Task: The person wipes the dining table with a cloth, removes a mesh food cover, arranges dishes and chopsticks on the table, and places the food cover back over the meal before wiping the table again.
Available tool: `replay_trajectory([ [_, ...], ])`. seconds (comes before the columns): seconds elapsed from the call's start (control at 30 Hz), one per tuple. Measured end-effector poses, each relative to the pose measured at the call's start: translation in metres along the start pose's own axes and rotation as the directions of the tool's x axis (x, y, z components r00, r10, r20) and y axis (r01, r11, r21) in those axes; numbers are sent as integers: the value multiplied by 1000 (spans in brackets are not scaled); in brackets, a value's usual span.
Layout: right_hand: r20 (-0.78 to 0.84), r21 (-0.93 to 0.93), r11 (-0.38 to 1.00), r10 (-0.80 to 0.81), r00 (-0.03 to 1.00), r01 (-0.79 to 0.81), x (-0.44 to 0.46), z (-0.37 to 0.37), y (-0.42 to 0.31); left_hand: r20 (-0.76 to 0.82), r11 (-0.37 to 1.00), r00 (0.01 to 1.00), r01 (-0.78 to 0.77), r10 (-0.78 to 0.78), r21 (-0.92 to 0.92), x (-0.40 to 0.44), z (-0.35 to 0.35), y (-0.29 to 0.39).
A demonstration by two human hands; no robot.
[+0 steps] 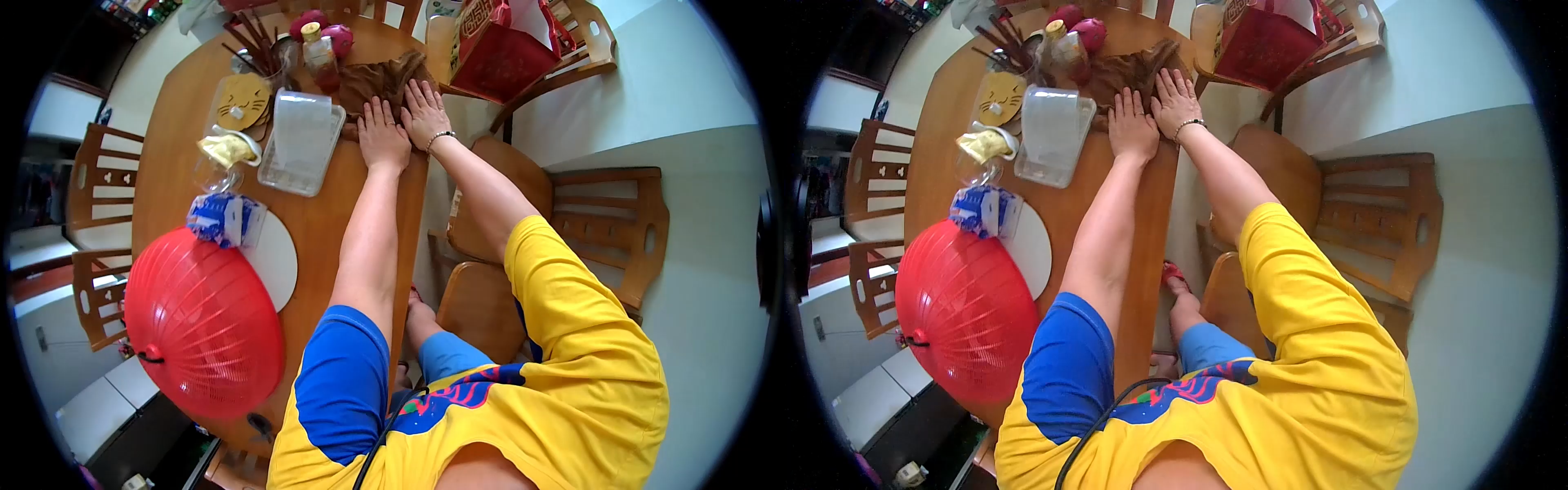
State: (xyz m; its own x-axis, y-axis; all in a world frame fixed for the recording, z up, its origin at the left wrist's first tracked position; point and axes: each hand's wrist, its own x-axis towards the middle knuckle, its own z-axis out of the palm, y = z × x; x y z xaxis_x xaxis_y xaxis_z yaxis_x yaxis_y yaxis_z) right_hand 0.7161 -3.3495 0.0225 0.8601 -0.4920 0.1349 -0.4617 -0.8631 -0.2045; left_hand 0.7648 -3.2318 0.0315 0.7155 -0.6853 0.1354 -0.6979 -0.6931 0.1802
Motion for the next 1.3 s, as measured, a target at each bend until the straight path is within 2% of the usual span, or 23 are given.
replay_trajectory([
  [0.1, -4, -8, 1000, -7, 1000, 7, -31, -4, -17, 53, 1000, 999, -7, 6, 21, -29, -15, -5],
  [0.17, 5, -4, 1000, -4, 1000, 4, -51, -5, -28, 152, 999, 988, -6, -2, 51, -50, -24, -8],
  [0.47, 73, -8, 1000, -10, 997, 10, -145, -13, -79, 154, 999, 988, -10, 2, 48, -154, -49, -29],
  [0.6, 128, 44, 999, -34, 991, 29, -180, -18, -99, 176, 998, 984, 7, -18, 65, -193, -60, -36],
  [0.7, 200, 62, 996, -73, 977, 62, -206, -27, -117, 170, 986, 985, 4, -33, 166, -225, -73, -41],
  [0.77, 246, 73, 993, -104, 964, 89, -224, -31, -129, 245, 976, 968, -1, -54, 219, -248, -80, -44],
  [0.8, 264, 93, 990, -126, 956, 105, -232, -33, -135, 167, 968, 986, -29, -13, 249, -260, -84, -49],
  [0.9, 291, 154, 979, -172, 941, 131, -257, -38, -153, 215, 974, 977, -55, 6, 221, -290, -96, -63],
  [1.0, 329, 182, 968, -227, 917, 174, -282, -43, -176, 176, 984, 984, -51, 20, 173, -330, -107, -77],
  [1.03, 340, 184, 965, -241, 909, 187, -295, -41, -183, 178, 983, 984, -39, 7, 177, -346, -106, -82],
  [1.13, 349, 187, 957, -276, 895, 222, -325, -37, -202, 43, 995, 999, -1, -3, 98, -390, -109, -98],
  [1.3, 354, 177, 925, -378, 856, 336, -368, -36, -232, 59, 995, 995, 83, -86, 58, -457, -125, -110],
])
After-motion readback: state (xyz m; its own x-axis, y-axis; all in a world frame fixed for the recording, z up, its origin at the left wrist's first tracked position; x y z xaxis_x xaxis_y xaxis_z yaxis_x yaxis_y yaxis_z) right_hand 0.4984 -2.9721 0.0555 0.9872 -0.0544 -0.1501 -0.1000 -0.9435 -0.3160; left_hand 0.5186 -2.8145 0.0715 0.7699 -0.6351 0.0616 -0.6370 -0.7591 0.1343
